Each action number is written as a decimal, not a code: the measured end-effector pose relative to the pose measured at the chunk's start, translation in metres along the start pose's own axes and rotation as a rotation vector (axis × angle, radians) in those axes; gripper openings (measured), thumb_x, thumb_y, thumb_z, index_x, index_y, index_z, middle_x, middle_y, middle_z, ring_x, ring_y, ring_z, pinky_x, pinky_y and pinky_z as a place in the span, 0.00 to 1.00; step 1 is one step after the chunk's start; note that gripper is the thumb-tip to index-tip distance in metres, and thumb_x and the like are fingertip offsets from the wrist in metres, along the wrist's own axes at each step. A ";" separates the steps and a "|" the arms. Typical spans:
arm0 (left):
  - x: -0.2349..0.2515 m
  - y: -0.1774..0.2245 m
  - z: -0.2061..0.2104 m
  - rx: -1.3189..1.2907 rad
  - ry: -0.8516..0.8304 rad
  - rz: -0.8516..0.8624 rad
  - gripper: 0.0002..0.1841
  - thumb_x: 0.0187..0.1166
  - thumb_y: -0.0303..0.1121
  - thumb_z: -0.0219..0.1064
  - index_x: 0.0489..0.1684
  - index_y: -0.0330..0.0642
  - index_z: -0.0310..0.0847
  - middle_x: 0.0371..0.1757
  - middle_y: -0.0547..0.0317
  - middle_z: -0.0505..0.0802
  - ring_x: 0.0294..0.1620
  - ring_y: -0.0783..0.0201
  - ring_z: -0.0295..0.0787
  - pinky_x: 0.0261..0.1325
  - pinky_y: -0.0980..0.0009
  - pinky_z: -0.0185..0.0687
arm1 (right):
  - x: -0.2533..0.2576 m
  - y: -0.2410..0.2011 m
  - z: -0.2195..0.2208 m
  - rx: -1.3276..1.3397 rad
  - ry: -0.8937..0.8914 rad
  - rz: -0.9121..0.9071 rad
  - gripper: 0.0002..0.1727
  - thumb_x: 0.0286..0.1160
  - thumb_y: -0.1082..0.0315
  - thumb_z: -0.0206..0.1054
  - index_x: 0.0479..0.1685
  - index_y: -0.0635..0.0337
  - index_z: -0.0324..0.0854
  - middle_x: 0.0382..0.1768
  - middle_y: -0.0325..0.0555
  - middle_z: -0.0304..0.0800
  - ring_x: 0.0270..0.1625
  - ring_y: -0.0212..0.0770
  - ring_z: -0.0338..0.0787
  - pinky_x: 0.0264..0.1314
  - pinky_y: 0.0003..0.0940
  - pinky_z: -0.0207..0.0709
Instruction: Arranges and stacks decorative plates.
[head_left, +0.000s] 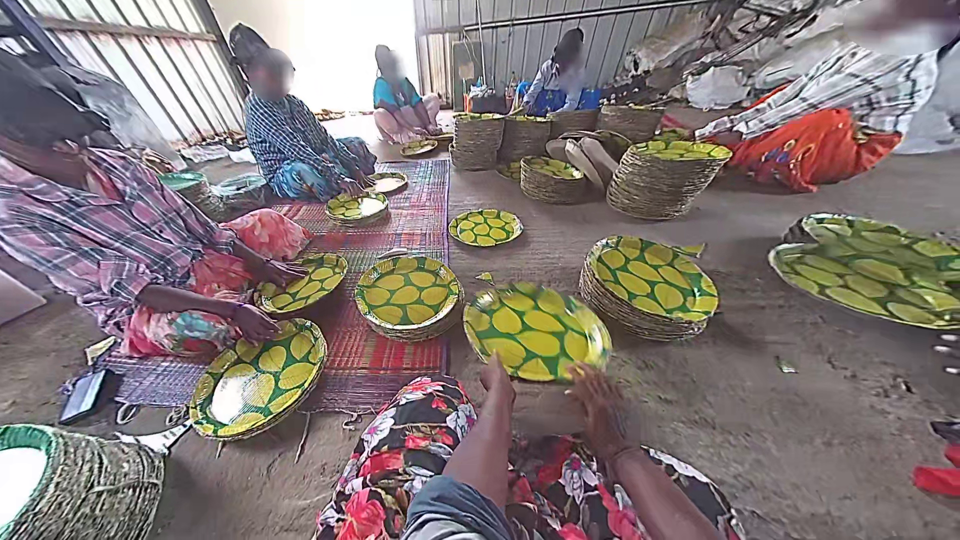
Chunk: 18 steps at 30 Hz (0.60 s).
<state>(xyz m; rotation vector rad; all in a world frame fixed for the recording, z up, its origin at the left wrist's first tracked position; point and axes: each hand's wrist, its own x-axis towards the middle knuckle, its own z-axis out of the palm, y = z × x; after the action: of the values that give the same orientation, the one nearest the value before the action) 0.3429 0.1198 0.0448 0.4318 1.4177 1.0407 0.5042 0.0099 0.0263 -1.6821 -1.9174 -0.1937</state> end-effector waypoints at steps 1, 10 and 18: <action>-0.004 0.011 -0.001 -0.079 0.014 0.041 0.30 0.94 0.45 0.54 0.75 0.19 0.68 0.76 0.22 0.76 0.79 0.35 0.72 0.79 0.41 0.68 | 0.000 0.004 0.000 -0.011 0.064 0.059 0.33 0.87 0.52 0.48 0.73 0.71 0.80 0.75 0.68 0.82 0.77 0.73 0.81 0.79 0.70 0.68; 0.015 0.037 -0.005 -0.136 -0.209 0.142 0.35 0.96 0.43 0.48 0.94 0.34 0.36 0.81 0.28 0.73 0.71 0.44 0.79 0.70 0.54 0.76 | 0.013 0.014 0.003 0.039 -0.417 0.472 0.29 0.89 0.60 0.60 0.82 0.71 0.70 0.83 0.71 0.71 0.86 0.68 0.70 0.86 0.61 0.64; 0.010 -0.055 0.037 0.966 -0.704 0.139 0.27 0.96 0.42 0.49 0.85 0.32 0.64 0.79 0.30 0.79 0.77 0.39 0.79 0.78 0.45 0.71 | 0.023 0.024 0.001 0.063 -0.731 0.695 0.23 0.92 0.59 0.57 0.76 0.61 0.80 0.81 0.59 0.77 0.84 0.58 0.75 0.81 0.60 0.70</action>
<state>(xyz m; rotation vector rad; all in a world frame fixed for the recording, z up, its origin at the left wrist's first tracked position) 0.3939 0.1110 0.0016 1.4507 1.1516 0.1647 0.5260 0.0353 0.0310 -2.4667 -1.5940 0.8398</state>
